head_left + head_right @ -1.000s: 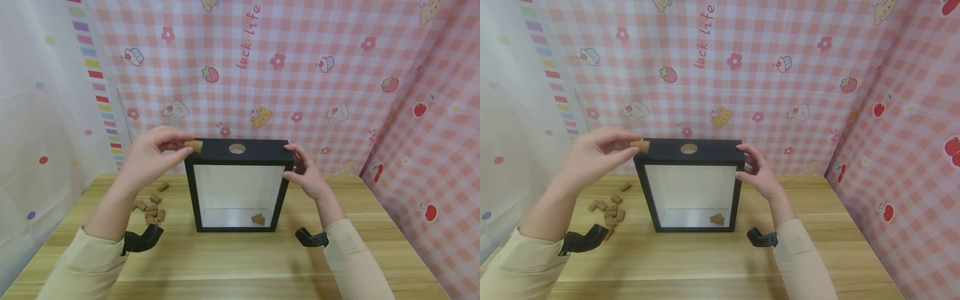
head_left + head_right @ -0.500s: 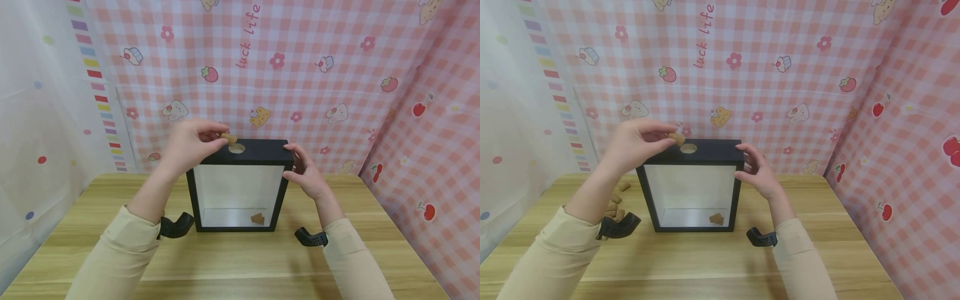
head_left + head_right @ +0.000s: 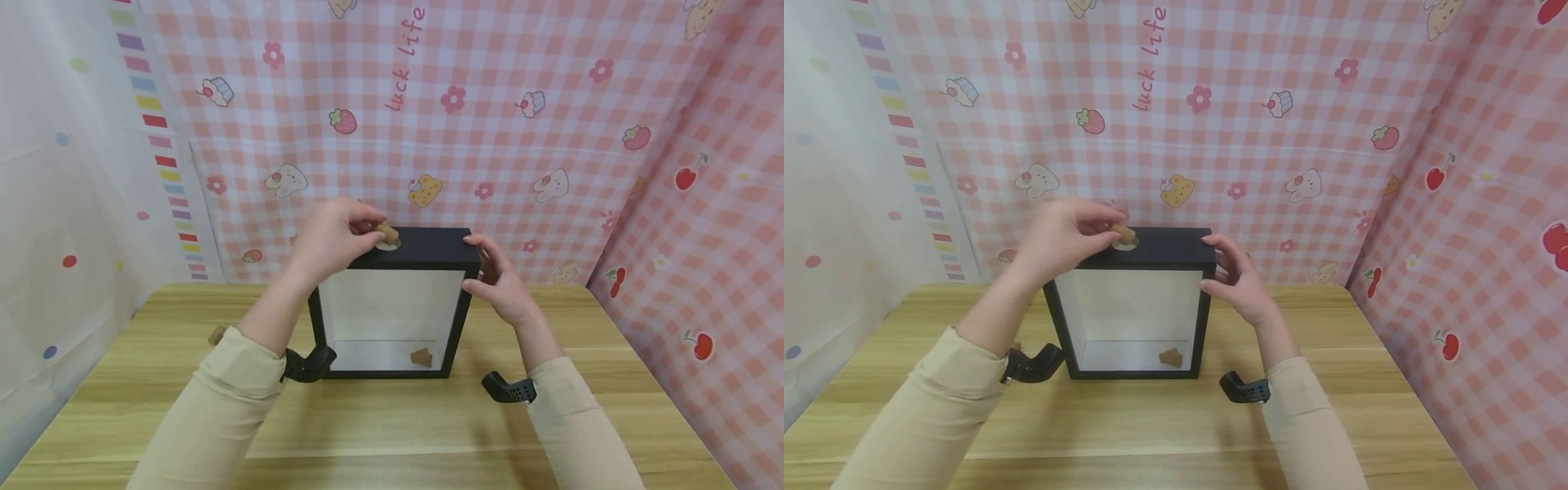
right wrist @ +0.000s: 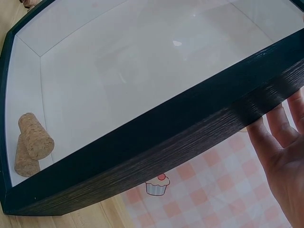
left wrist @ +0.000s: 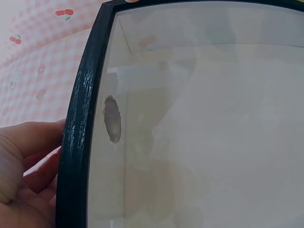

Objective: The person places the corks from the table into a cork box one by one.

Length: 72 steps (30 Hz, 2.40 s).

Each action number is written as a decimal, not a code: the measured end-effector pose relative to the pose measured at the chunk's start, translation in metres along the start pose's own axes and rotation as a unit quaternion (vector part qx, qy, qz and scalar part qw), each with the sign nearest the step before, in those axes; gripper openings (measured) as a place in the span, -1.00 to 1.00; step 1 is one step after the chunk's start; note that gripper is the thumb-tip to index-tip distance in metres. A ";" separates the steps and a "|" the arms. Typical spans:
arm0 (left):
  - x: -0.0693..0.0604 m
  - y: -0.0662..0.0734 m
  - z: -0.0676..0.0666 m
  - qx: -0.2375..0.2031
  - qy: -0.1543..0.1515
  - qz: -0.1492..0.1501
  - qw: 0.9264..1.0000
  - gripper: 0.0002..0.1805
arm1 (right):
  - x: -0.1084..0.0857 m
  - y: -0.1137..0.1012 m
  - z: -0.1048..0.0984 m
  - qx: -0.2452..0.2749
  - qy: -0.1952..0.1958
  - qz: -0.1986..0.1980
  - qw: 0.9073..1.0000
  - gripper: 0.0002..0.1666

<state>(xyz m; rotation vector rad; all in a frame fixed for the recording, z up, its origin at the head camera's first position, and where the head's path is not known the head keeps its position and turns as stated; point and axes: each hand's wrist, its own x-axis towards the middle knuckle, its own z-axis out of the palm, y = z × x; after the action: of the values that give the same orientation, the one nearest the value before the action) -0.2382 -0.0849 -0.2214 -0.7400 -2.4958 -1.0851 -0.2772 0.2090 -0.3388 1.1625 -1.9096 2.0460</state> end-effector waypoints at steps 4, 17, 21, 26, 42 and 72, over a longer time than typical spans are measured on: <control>-0.001 -0.002 -0.001 -0.024 -0.004 0.004 1.000 -0.65 | 0.000 0.001 0.000 0.004 -0.002 -0.003 1.000 -0.33; -0.023 -0.014 -0.030 -0.101 0.015 -0.021 0.995 -0.65 | 0.000 0.003 0.000 0.004 -0.004 -0.007 1.000 -0.33; -0.034 -0.022 -0.042 -0.112 0.022 -0.027 0.993 -0.63 | 0.000 0.004 -0.001 0.004 -0.006 -0.007 1.000 -0.30; -0.048 -0.038 -0.055 -0.136 0.038 -0.028 0.990 -0.63 | 0.001 0.004 -0.001 0.012 -0.009 -0.011 1.000 -0.30; -0.099 -0.116 -0.060 -0.152 0.092 -0.094 0.980 -0.58 | 0.001 0.003 -0.001 0.003 -0.003 -0.012 1.000 -0.26; -0.202 -0.232 -0.020 -0.127 -0.049 -0.140 0.981 -0.64 | 0.001 0.005 -0.002 0.002 -0.012 -0.024 1.000 -0.29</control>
<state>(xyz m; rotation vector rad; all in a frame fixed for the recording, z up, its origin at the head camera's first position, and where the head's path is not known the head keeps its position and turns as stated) -0.2055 -0.3006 -0.4393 -0.5262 -2.6313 -1.5213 -0.2819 0.2088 -0.3420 1.2258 -1.8711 2.0212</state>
